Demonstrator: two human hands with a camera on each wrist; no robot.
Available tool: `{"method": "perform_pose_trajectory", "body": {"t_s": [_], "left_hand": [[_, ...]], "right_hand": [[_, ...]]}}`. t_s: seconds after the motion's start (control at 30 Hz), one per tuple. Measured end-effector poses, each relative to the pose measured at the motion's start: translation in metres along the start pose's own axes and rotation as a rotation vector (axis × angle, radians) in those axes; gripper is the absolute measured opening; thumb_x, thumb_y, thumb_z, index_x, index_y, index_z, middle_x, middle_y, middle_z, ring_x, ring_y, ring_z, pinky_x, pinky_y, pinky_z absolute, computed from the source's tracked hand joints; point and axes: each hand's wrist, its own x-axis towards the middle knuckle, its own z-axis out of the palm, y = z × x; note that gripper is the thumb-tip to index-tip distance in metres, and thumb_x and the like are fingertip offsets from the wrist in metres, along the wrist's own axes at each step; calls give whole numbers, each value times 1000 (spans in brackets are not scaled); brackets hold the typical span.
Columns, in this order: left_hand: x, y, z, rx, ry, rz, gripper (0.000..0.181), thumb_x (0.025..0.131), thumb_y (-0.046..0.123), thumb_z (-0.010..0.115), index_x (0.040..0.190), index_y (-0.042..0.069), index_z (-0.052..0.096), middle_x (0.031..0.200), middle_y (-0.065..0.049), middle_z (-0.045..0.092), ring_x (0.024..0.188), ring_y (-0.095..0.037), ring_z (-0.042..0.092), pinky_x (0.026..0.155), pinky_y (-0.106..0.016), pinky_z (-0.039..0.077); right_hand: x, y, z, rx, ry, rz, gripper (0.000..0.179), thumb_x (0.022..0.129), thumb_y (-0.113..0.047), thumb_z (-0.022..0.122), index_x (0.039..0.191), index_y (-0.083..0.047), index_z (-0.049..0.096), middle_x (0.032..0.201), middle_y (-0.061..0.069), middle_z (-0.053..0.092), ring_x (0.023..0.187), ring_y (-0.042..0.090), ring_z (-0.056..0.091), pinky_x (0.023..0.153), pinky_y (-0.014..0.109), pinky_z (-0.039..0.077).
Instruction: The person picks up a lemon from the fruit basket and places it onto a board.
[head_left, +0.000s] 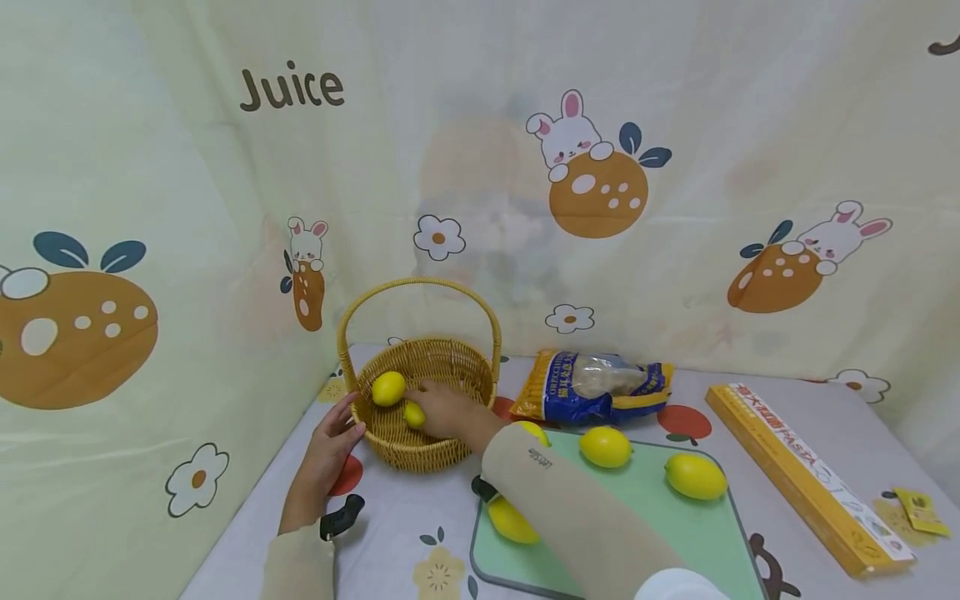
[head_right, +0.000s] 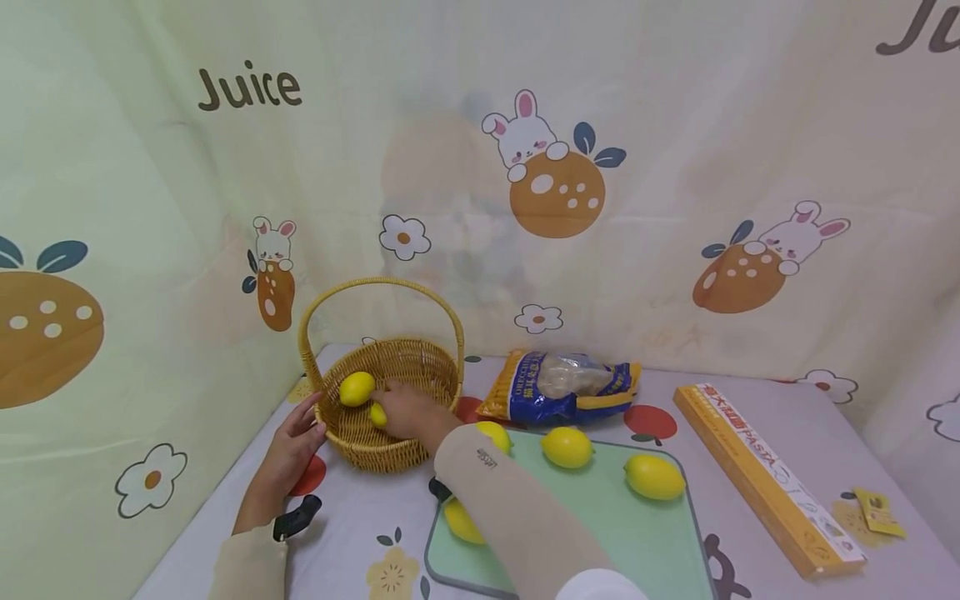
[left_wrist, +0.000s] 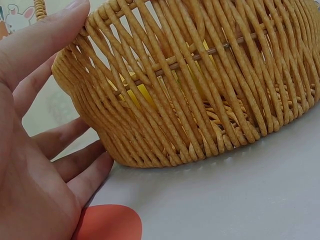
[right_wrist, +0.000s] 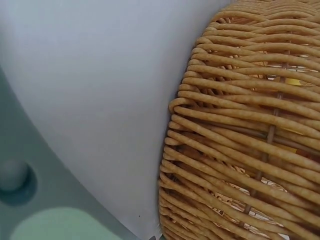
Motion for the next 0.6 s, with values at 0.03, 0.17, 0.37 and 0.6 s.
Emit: {"method": "perform_pose_trajectory", "body": {"t_s": [0.03,0.17,0.37,0.6], "left_hand": [[0,0,0,-1,-2,1,63,94,12,65,150,22,38,154,-8,31,136,-25,34,108,-33,34],[1,0,3,-14,-6,11,63,94,12,65,150,21,38,154,-8,32,136,-24,34,106,-31,36],[3,1,4,-35,-26,27,62,95,8,62,151,17,36,155,-11,30,137,-27,32,104,-27,38],[-1,1,1,-41,-23,19,62,96,7,61,151,17,35,155,-11,29,138,-27,31,102,-25,40]], "right_hand": [[0,0,0,-1,1,-3,54,96,-31,60,148,-27,43,150,7,38,130,26,44,105,46,38],[-2,2,-1,-6,1,-20,49,99,-30,56,146,-26,46,147,6,40,126,24,46,104,43,40],[-3,6,-4,-13,3,-37,49,97,-25,61,144,-24,49,142,6,43,122,23,49,103,40,41],[-5,4,-7,22,4,-43,54,96,-26,63,147,-25,46,143,6,43,124,25,47,104,43,40]]}}
